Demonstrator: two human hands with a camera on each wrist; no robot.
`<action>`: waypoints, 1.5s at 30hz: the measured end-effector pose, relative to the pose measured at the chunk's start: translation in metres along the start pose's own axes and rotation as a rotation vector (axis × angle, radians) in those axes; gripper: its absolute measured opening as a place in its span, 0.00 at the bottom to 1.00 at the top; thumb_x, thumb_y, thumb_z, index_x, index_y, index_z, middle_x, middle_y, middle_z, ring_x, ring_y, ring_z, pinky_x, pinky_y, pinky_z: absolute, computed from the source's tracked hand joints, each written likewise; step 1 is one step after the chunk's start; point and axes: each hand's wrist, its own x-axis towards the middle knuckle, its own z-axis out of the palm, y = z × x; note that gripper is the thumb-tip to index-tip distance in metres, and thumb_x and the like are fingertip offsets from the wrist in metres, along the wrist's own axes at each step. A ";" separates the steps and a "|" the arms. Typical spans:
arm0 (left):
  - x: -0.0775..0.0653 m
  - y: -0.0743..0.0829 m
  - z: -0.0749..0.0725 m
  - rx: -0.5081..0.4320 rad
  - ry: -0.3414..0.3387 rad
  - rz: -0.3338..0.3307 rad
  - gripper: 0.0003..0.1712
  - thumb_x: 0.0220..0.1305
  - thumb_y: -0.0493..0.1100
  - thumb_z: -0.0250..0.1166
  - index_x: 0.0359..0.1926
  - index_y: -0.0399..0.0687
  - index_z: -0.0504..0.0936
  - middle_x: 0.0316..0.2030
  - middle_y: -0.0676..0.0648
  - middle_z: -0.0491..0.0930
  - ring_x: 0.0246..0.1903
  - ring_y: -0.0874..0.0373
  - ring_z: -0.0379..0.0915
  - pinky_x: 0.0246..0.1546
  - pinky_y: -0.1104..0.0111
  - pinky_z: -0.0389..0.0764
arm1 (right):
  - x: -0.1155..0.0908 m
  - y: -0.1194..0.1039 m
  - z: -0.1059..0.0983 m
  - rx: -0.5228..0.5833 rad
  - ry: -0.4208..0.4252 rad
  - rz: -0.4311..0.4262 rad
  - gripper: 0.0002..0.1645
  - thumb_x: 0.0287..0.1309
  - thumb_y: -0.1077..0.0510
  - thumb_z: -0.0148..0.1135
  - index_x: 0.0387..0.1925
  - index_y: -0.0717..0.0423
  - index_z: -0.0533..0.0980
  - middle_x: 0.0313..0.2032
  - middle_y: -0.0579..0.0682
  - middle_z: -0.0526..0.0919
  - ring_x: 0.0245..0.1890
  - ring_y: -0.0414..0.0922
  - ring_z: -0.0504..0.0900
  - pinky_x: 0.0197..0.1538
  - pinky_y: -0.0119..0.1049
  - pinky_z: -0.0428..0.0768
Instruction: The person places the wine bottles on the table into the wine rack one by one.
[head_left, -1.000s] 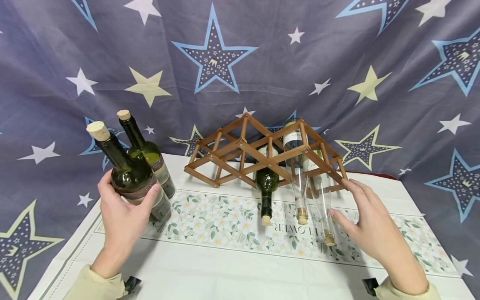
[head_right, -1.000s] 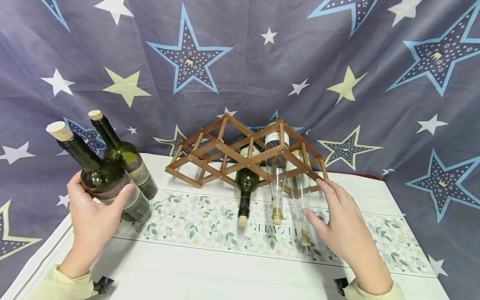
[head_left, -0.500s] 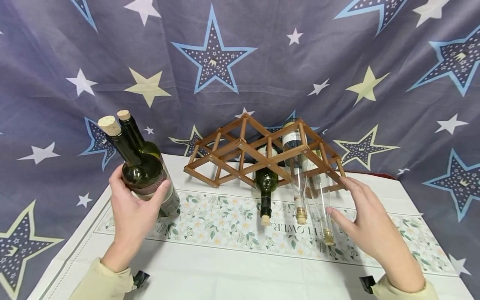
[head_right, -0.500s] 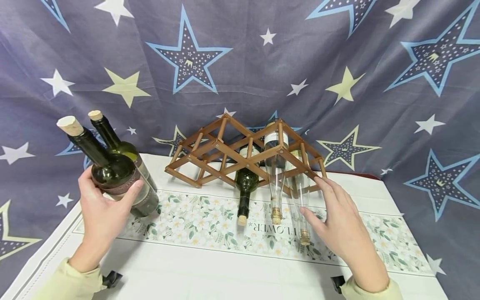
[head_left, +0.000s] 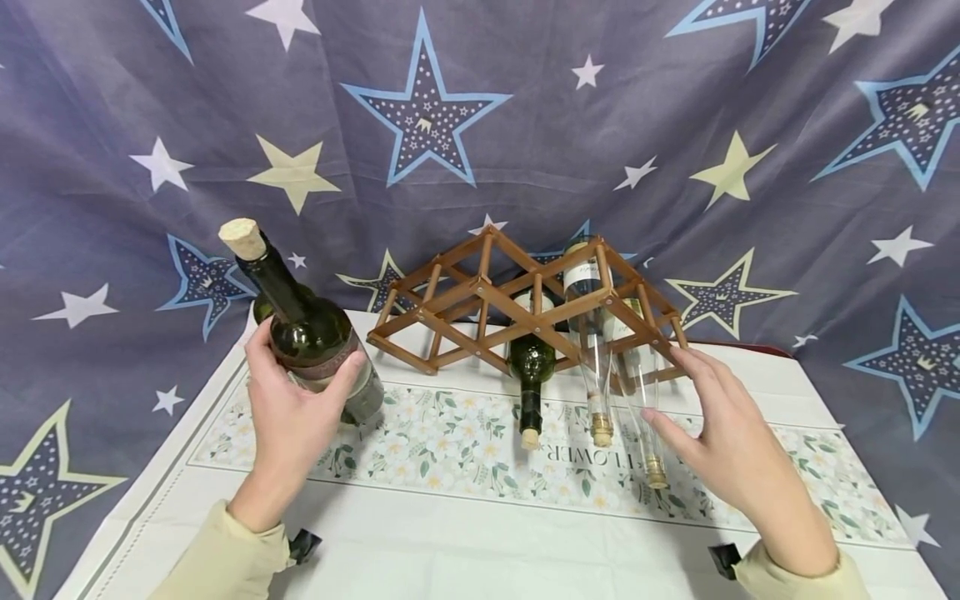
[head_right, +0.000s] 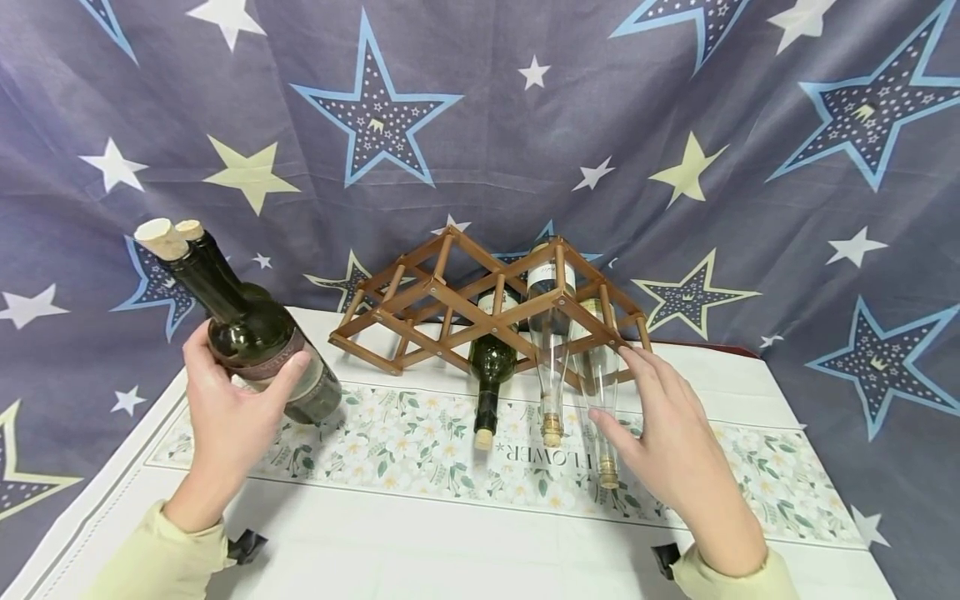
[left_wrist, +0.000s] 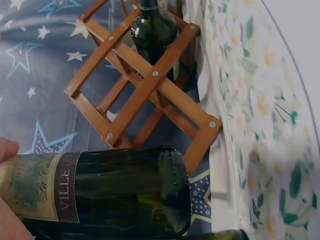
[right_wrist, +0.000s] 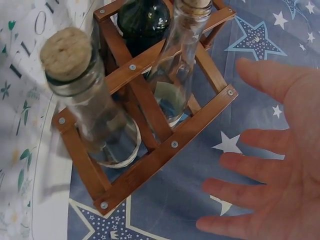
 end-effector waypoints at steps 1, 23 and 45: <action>0.000 0.006 0.001 -0.007 0.000 0.001 0.51 0.47 0.40 0.79 0.70 0.49 0.63 0.55 0.45 0.75 0.48 0.58 0.72 0.49 0.69 0.68 | 0.001 -0.001 0.000 0.004 0.002 -0.005 0.51 0.54 0.44 0.73 0.74 0.55 0.61 0.69 0.60 0.65 0.65 0.61 0.66 0.59 0.61 0.67; -0.003 0.050 0.023 -0.136 -0.036 0.015 0.48 0.47 0.36 0.78 0.67 0.36 0.63 0.57 0.43 0.74 0.51 0.55 0.72 0.50 0.69 0.70 | 0.014 -0.021 0.004 0.022 0.002 -0.074 0.52 0.56 0.40 0.70 0.74 0.57 0.60 0.70 0.60 0.64 0.68 0.60 0.63 0.67 0.57 0.61; -0.012 0.041 0.053 -0.328 -0.072 0.080 0.47 0.50 0.40 0.78 0.68 0.50 0.64 0.60 0.51 0.70 0.53 0.55 0.72 0.51 0.65 0.74 | 0.024 -0.048 0.017 0.028 -0.013 -0.124 0.52 0.58 0.36 0.66 0.75 0.56 0.60 0.71 0.56 0.63 0.70 0.55 0.61 0.68 0.55 0.62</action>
